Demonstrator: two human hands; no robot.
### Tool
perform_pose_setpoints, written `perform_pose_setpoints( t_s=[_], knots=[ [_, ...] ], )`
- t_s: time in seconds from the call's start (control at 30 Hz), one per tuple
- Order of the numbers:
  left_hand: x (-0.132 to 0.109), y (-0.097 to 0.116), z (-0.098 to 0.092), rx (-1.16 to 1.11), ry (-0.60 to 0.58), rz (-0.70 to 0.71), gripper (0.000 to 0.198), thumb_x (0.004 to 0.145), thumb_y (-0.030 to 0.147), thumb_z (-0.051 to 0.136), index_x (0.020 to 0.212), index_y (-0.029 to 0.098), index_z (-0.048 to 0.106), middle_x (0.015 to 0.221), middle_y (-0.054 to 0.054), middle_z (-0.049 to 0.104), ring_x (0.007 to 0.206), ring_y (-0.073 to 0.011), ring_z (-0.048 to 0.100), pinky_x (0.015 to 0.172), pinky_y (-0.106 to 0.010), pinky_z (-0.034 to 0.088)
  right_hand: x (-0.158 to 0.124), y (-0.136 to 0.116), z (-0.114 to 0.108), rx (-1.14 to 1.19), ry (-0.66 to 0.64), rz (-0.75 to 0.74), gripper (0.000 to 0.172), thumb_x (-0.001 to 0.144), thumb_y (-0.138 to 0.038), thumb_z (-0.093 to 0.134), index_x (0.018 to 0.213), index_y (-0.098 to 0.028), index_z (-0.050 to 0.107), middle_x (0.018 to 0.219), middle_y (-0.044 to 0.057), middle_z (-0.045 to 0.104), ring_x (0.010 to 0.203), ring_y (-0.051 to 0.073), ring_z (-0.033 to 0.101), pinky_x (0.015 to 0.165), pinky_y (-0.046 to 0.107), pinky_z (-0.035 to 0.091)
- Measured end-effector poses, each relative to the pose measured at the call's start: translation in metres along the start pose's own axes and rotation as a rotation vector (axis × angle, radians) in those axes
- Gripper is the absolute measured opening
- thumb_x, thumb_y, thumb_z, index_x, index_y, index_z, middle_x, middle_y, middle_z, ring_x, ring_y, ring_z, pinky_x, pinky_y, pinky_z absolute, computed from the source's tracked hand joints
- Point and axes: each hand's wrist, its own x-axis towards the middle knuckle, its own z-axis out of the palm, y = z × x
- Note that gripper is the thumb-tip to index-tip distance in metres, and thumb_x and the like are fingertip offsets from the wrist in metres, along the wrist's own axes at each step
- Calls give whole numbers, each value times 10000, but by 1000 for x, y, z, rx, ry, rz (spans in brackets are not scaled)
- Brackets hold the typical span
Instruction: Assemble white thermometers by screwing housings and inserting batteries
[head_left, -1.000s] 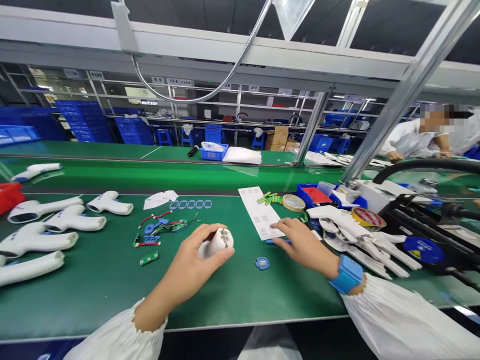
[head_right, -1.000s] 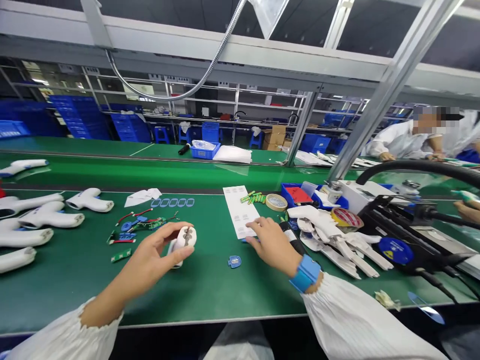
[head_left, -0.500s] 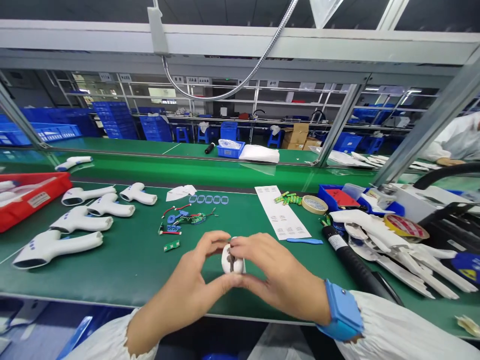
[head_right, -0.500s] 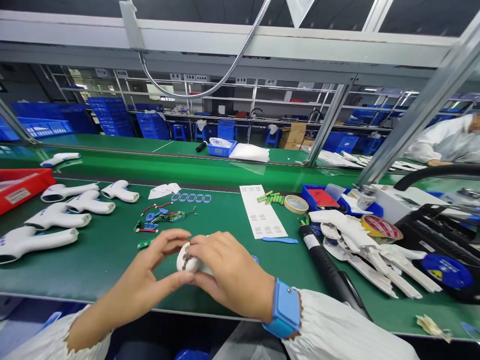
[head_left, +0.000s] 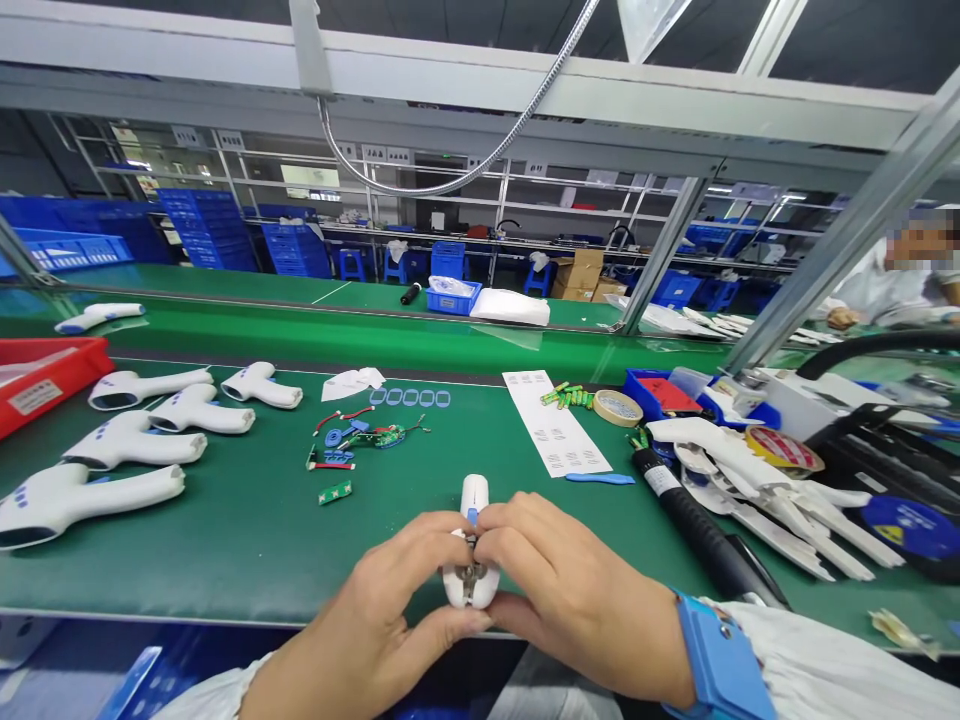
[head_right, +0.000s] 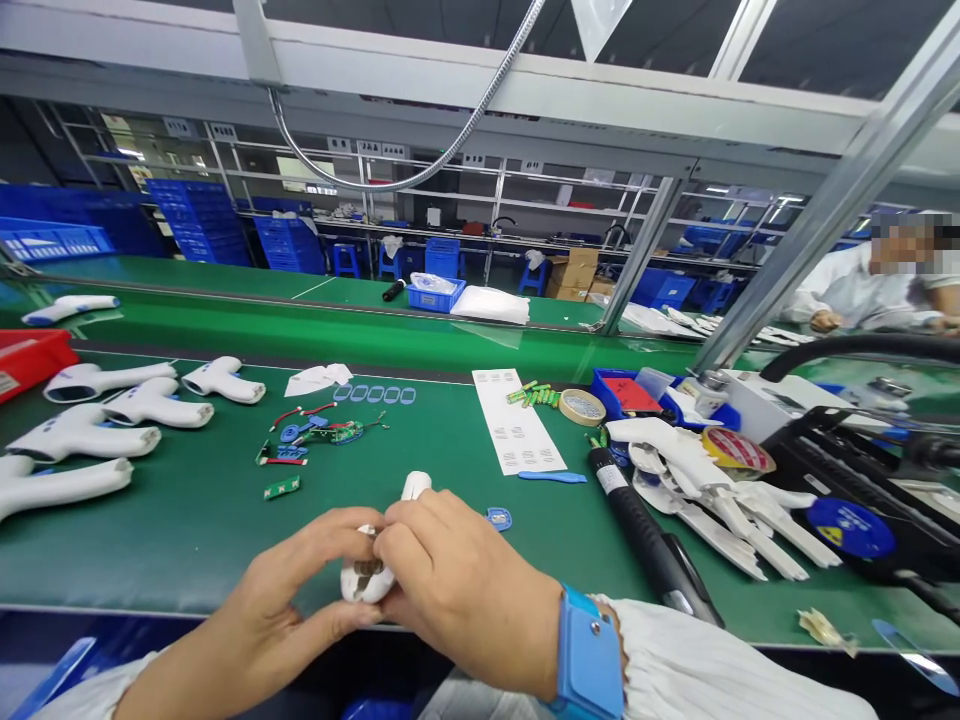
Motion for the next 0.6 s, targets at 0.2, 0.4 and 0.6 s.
perform_pose_setpoints(
  t_s=[0.2,0.4,0.6],
  knots=[
    [-4,3,-6,-47,-66,-58,238,880,205,534,1077,312,454,1183,14,522,1083,-128,492,943,-222,388,-2,-3,-1,105,-56,4,113,886,-207,497,987,-161,518,1022,97,626,928,180,598,785,280,508],
    [-8,10,-3,-43,-104,-72,188,886,223,525,1054,294,477,1190,5,526,1110,-128,489,958,-212,382,-10,-12,6,-22,38,39,94,903,-201,449,891,-158,532,921,104,655,848,215,643,688,313,537],
    [-11,11,-1,-42,-100,-69,199,884,219,523,1061,291,468,1202,-6,527,1099,-130,507,955,-215,392,-11,-8,-3,79,-35,-20,173,876,-169,482,1047,-169,503,1086,97,633,971,166,613,794,256,523]
  ],
)
